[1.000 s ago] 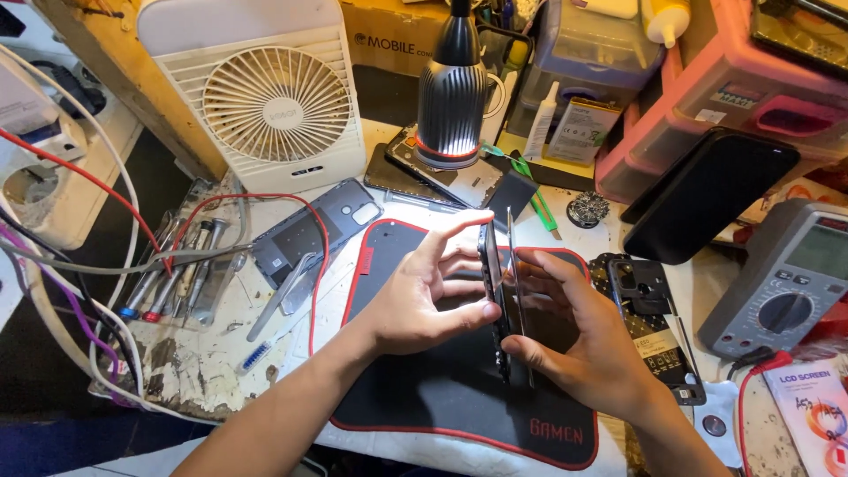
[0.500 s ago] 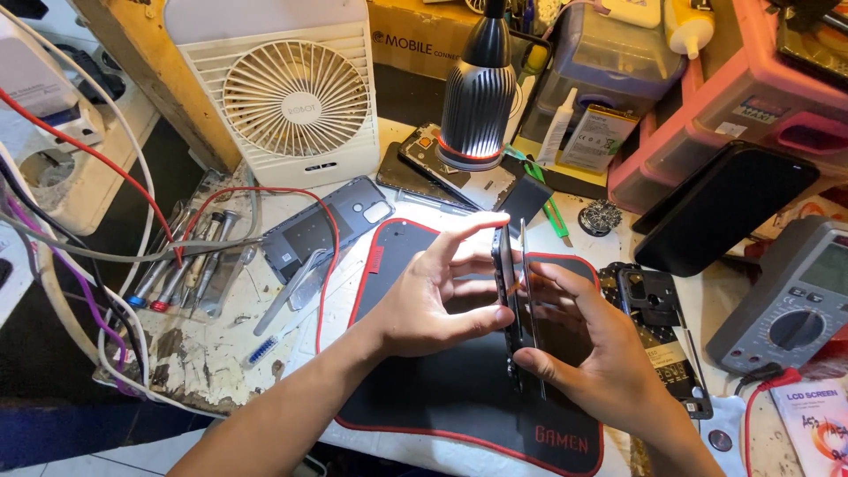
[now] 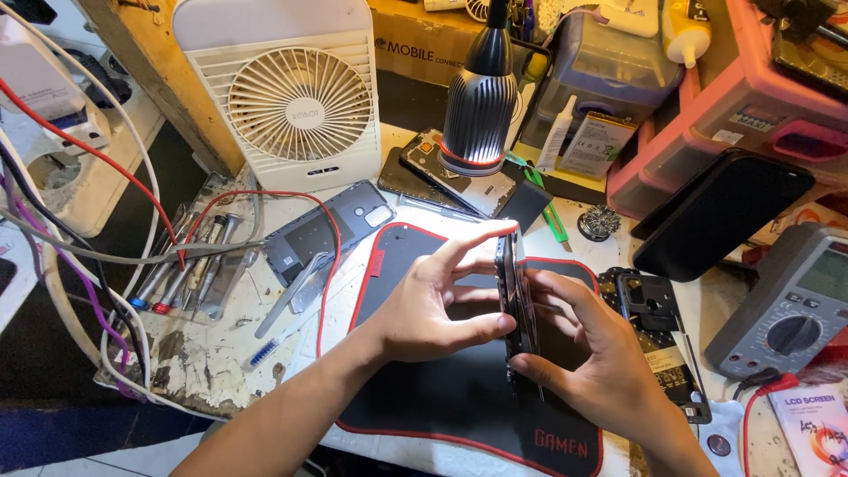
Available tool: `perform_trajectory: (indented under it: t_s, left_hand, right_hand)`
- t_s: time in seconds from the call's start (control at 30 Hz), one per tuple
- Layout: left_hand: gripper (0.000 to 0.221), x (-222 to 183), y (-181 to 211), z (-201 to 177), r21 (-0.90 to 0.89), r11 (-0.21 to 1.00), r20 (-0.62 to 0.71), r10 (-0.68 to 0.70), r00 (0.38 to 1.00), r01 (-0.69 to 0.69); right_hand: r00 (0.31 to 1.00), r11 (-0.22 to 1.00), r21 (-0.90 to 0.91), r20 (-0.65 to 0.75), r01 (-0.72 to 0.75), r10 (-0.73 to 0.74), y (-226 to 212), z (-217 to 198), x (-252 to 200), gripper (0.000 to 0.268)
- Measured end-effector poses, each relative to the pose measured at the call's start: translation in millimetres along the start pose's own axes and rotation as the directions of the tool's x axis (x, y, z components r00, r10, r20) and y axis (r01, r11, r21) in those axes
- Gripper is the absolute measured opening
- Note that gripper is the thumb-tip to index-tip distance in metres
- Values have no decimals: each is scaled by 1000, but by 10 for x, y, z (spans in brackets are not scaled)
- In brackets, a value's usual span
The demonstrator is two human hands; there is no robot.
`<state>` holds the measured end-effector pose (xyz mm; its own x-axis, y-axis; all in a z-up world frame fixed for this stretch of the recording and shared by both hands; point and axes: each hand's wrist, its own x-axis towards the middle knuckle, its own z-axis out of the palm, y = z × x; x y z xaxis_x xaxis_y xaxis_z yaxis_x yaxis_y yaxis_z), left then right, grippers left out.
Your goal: Connecting a replacement LCD screen to a mobile phone motherboard and testing the touch response and display functionality.
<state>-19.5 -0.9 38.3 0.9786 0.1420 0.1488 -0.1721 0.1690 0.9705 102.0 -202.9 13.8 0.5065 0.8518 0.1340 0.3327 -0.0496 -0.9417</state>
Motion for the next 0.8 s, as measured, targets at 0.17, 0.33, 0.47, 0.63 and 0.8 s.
perform_trajectory:
  t_s: [0.17, 0.33, 0.47, 0.63, 0.8]
  left_hand:
    - [77, -2, 24, -8, 60, 998, 10, 9, 1000, -10]
    - [77, -17, 9, -21, 67, 997, 22, 39, 999, -41]
    - [77, -24, 30, -23, 62, 997, 35, 32, 999, -34]
    - [76, -23, 38, -17, 61, 998, 33, 24, 999, -26]
    - [76, -25, 28, -17, 72, 997, 31, 33, 999, -35]
  right_hand:
    - [998, 996, -57, 15, 63, -62, 4, -2, 19, 81]
    - [998, 998, 1, 23, 56, -56, -18, 19, 23, 83]
    - [999, 999, 36, 20, 41, -42, 5, 19, 17, 85]
    - [998, 998, 13, 17, 56, -56, 25, 16, 16, 83]
    - [999, 998, -43, 12, 52, -51, 47, 7, 7, 83]
